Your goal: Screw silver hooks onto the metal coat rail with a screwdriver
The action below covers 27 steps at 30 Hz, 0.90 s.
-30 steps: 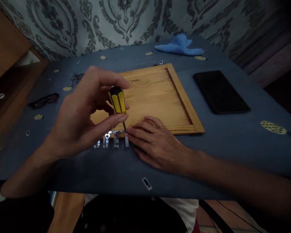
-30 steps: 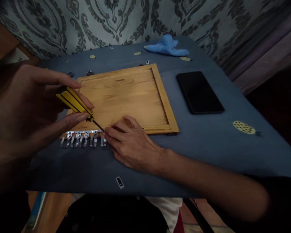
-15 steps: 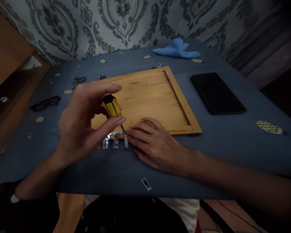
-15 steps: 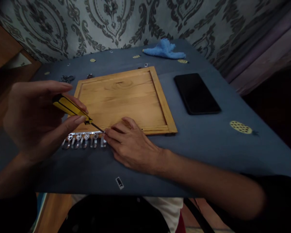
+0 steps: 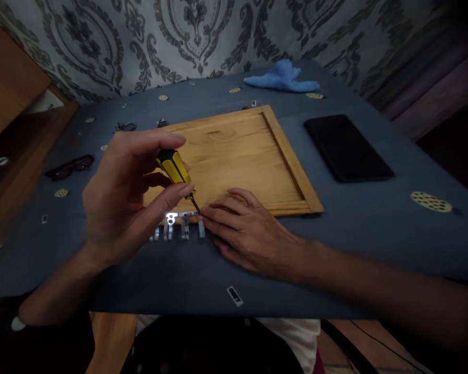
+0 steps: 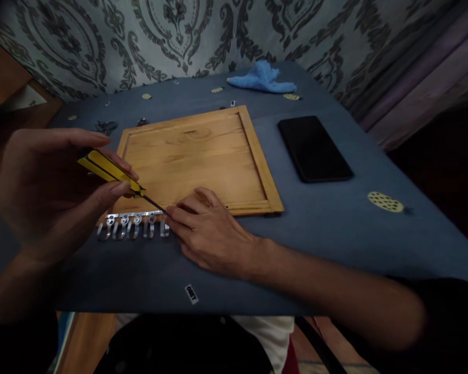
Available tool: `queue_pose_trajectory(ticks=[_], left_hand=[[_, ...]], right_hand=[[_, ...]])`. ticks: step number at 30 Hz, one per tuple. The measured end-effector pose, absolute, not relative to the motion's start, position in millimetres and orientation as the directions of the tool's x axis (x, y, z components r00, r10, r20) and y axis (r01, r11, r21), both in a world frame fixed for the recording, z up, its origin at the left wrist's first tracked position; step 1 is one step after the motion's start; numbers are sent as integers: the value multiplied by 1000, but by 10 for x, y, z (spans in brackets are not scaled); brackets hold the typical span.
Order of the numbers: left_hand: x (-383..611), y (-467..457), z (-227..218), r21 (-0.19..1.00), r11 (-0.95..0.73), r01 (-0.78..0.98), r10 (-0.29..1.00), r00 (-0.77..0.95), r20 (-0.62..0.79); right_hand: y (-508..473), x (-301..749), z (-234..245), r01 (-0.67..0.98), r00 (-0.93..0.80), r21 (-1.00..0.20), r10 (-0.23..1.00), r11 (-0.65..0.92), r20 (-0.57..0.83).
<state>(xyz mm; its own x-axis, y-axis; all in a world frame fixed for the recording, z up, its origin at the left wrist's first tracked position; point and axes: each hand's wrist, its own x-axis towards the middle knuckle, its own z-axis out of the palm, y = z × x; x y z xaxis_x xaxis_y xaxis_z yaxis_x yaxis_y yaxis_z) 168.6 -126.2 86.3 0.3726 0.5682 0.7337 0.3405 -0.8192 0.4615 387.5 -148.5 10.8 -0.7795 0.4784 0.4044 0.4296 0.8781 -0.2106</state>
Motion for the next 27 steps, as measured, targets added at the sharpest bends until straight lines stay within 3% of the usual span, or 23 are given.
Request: queue_pose_trajectory(ticks=[7,13,18,27], left_hand=[[1639,-1253,878,554,-788,269,615,352,705],[1584,-1184,885,484,-833,268,554,407,727],[1632,-1250,872,574,-772,273,636,352,687],[1643,-1245,851,499,-814,296,580,373,724]], right_hand=[[-1486,3875,107,423,-775,-209,472,882,420],[-1487,3869,102,424,-774,-226,481,877,412],[-1482,3872,102,411,-774,-235,473,881,420],[-1489,3878,117,412,-774,-219,466,885,428]])
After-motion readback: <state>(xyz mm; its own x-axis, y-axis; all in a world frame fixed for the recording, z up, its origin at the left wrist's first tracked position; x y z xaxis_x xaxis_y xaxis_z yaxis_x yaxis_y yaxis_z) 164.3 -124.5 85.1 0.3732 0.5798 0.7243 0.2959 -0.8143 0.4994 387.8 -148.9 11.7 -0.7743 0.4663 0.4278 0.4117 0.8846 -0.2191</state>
